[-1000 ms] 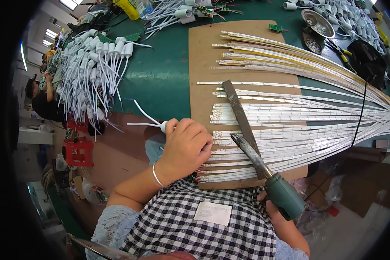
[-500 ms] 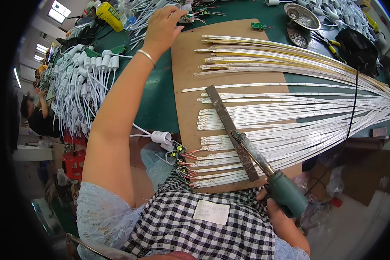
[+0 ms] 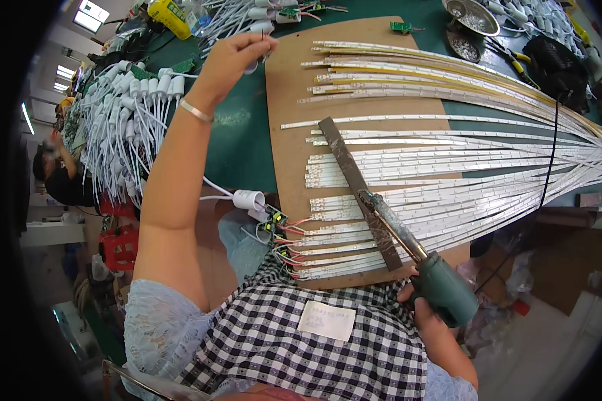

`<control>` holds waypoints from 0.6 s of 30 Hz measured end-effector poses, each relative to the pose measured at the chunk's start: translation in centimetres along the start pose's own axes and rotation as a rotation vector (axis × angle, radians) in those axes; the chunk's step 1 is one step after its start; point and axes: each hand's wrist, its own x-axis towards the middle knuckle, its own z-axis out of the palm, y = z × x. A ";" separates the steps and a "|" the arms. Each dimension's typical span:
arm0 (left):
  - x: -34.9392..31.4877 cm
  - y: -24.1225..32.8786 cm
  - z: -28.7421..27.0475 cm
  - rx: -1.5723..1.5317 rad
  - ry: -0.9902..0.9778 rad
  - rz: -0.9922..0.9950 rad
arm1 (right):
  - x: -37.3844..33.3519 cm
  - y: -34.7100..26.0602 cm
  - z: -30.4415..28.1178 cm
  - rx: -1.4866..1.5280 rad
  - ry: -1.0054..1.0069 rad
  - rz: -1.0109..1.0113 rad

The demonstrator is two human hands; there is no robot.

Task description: The person uses a soldering iron to attach wires to LED strip segments on a workbench. They repeatedly pick up a white wire connector, position it on the strip, and apply heat to secure the connection. The person works methodically through a batch of LED strips laid out on a green mat.

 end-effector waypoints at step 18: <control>-17.7 7.3 7.9 0.410 -0.119 0.388 | 0.2 -1.4 0.4 -0.037 -0.099 0.047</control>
